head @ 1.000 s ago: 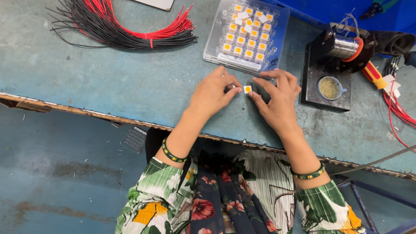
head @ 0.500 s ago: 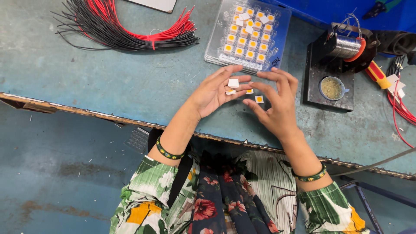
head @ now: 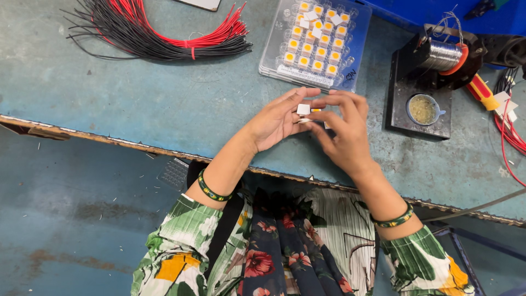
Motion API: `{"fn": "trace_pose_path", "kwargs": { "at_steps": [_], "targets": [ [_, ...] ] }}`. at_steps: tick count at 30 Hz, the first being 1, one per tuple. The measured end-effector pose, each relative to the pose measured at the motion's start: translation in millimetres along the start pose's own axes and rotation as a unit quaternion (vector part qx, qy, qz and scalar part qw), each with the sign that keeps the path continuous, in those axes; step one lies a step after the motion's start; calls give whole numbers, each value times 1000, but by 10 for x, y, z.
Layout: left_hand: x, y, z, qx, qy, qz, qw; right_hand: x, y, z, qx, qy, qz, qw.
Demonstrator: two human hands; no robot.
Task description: The person arranges small square LED modules on a workbench, then uses a soldering iron and solder wire to attach a lead to one of the modules. The person handles the LEDs and tools directly, positioning components and applying heat to create a solder joint.
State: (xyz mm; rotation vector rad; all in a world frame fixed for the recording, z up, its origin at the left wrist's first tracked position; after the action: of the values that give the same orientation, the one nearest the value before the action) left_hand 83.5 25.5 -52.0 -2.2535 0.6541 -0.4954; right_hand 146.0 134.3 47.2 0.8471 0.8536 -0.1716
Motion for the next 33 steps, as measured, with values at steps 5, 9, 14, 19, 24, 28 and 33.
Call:
{"fn": "trace_pose_path", "kwargs": {
  "at_steps": [5, 9, 14, 19, 24, 28, 33],
  "targets": [
    [-27, 106, -117, -102, -51, -80, 990, 30, 39, -212, -66, -109, -11, 992],
    [38, 221, -297, -277, -129, -183, 934, 77, 7, -362, -130, -182, 5, 975],
    [81, 34, -325, -348, -169, -108, 916, 134, -27, -492, -170, -238, 11, 956],
    [122, -24, -314, -413, -178, -85, 889, 179, -31, -524, -195, -262, 17, 945],
    [234, 0, -383, -487, -211, -148, 834, 208, -124, -522, -184, -299, 60, 934],
    [589, -46, -561, -531, -325, -209, 754, 200, -192, -454, -202, -285, 101, 931],
    [927, -229, -697, -685, -447, -249, 518, 204, -225, -403, -206, -284, 118, 929]
  ]
}}
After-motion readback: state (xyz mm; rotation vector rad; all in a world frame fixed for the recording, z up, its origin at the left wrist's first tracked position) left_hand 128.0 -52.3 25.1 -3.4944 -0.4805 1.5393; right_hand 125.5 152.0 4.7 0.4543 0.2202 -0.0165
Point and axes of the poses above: each hand's wrist, its own x-axis away from the middle knuckle, its own y-axis out of the back of the hand, z = x × y, the point moved 8 cm from there along -x, towards the middle knuckle, and after that the axes turned 12 degrees about -z, right-handed, at the moved point
